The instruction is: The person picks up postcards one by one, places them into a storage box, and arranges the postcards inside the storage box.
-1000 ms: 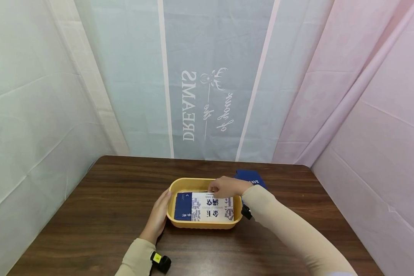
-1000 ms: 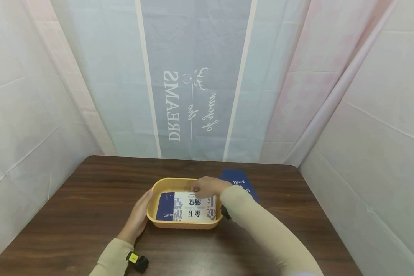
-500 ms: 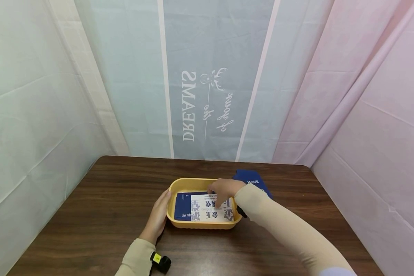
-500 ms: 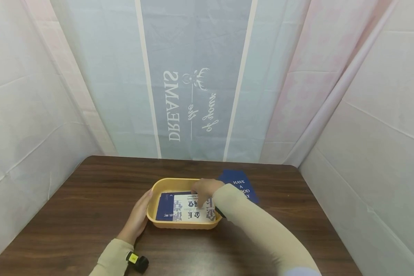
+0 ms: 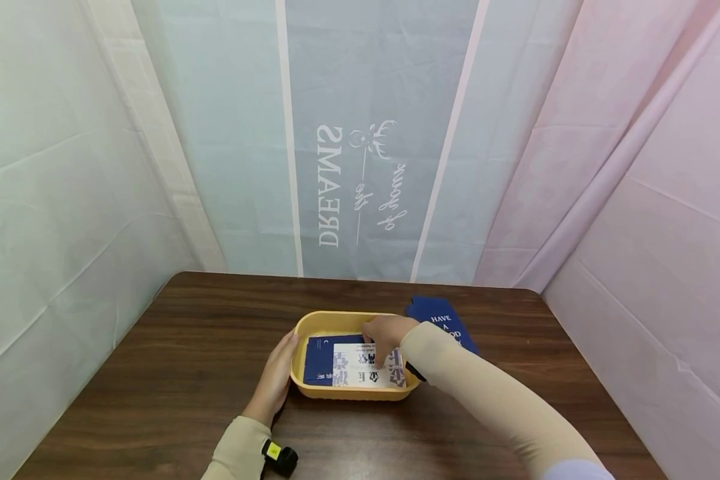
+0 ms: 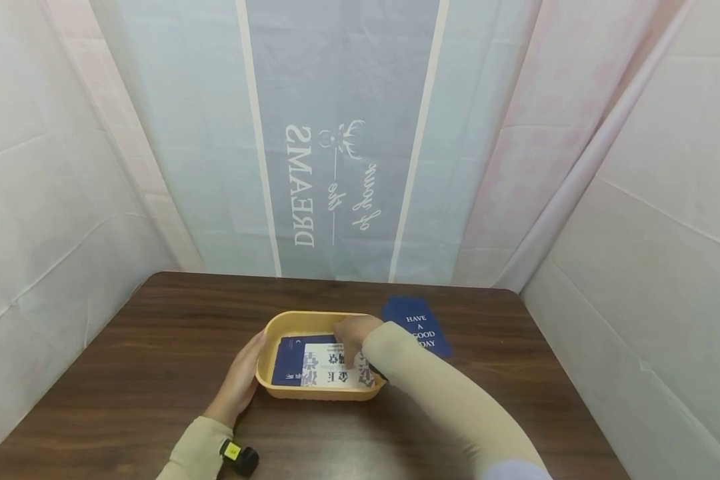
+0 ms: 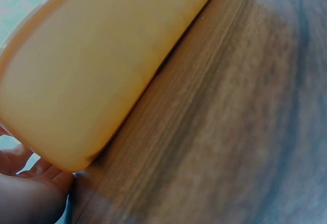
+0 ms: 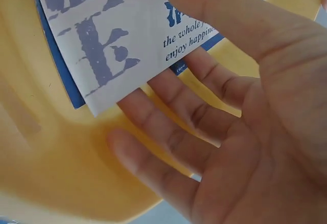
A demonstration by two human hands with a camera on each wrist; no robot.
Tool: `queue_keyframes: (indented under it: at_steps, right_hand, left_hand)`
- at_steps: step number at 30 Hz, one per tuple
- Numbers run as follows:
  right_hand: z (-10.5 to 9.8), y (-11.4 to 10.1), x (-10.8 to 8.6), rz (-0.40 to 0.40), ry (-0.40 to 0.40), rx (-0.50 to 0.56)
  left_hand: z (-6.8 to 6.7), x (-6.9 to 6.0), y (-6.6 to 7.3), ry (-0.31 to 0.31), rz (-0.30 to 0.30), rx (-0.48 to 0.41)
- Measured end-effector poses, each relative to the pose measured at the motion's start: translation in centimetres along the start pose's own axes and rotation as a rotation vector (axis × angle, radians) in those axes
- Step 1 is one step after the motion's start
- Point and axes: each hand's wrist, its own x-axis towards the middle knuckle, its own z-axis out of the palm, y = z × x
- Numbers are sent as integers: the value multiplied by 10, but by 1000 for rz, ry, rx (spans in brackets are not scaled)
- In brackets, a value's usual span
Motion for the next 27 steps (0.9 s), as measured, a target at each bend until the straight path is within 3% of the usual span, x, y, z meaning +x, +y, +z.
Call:
queue_keyframes:
  at_steps: [15,27]
  right_hand:
    - [9,-1,14,-18,37,-141]
    - [5,-6,6,12,32,-119]
  left_hand:
    - [0,2,-1,0,6,-14]
    - [0,1,-2,-2,9,-13]
